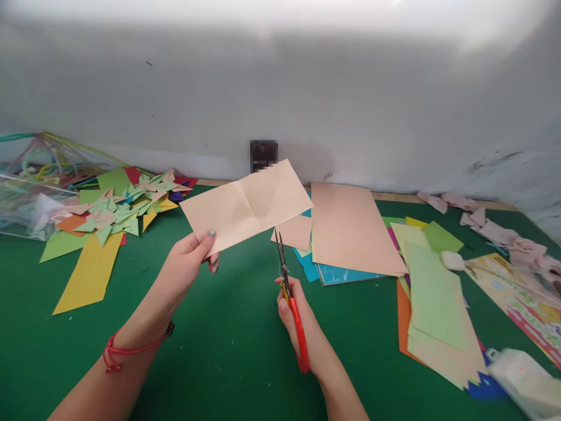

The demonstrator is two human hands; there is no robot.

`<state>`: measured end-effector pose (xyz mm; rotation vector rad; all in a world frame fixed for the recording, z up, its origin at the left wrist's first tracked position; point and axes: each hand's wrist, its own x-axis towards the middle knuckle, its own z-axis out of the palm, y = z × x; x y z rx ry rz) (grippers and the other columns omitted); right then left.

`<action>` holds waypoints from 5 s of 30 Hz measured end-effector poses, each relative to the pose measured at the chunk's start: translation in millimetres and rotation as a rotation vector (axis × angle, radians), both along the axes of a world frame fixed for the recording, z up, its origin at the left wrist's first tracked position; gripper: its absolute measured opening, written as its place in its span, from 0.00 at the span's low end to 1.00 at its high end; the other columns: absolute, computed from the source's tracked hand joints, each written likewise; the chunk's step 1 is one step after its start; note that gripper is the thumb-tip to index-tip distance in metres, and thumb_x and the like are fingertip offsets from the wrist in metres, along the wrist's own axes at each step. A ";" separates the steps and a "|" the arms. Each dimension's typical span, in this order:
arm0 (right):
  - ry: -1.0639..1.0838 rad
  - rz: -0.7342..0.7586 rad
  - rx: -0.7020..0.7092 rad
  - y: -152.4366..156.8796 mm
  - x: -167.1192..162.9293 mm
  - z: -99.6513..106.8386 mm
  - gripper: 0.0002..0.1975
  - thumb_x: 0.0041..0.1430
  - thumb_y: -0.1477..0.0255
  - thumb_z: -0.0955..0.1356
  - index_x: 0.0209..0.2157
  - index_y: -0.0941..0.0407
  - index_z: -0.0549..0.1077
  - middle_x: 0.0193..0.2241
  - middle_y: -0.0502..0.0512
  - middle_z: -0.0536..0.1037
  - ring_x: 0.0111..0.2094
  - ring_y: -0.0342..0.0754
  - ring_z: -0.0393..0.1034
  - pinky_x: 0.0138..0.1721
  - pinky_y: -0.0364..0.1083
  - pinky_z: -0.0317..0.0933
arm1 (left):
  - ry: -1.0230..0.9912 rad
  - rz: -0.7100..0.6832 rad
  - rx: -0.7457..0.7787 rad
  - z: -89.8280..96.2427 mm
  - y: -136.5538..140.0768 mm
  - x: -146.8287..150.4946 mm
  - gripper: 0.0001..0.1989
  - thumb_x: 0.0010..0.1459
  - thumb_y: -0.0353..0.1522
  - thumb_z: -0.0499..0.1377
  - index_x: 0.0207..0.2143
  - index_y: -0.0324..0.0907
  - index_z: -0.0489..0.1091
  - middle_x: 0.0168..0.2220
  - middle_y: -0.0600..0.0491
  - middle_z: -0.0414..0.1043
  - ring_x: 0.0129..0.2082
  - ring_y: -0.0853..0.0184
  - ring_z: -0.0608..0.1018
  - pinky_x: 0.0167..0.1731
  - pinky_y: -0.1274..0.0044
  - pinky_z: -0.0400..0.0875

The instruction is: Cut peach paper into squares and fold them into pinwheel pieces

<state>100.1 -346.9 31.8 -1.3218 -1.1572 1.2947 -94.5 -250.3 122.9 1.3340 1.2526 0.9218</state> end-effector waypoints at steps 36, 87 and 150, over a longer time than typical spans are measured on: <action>-0.097 -0.109 -0.146 -3.4 -13.5 38.6 0.22 0.56 0.52 0.56 0.40 0.55 0.64 0.22 0.48 0.64 0.18 0.40 0.59 0.18 0.41 0.58 | 0.090 -0.249 -0.130 3.9 -18.2 17.2 0.14 0.60 0.34 0.45 0.22 0.40 0.58 0.18 0.58 0.63 0.18 0.73 0.69 0.24 0.80 0.63; -0.095 -0.095 -0.173 -3.8 -11.9 38.2 0.23 0.55 0.51 0.56 0.40 0.55 0.63 0.24 0.49 0.65 0.19 0.41 0.60 0.19 0.41 0.58 | 0.103 -0.240 -0.139 8.6 -20.1 18.2 0.15 0.60 0.34 0.46 0.21 0.40 0.59 0.18 0.58 0.63 0.19 0.72 0.69 0.24 0.79 0.64; -0.045 -0.112 -0.246 -5.6 -8.4 24.6 0.25 0.50 0.48 0.60 0.38 0.55 0.65 0.18 0.45 0.61 0.13 0.37 0.53 0.11 0.37 0.53 | 0.129 -0.240 -0.147 10.2 -21.0 17.4 0.17 0.60 0.33 0.46 0.19 0.40 0.58 0.16 0.59 0.62 0.17 0.74 0.68 0.23 0.81 0.63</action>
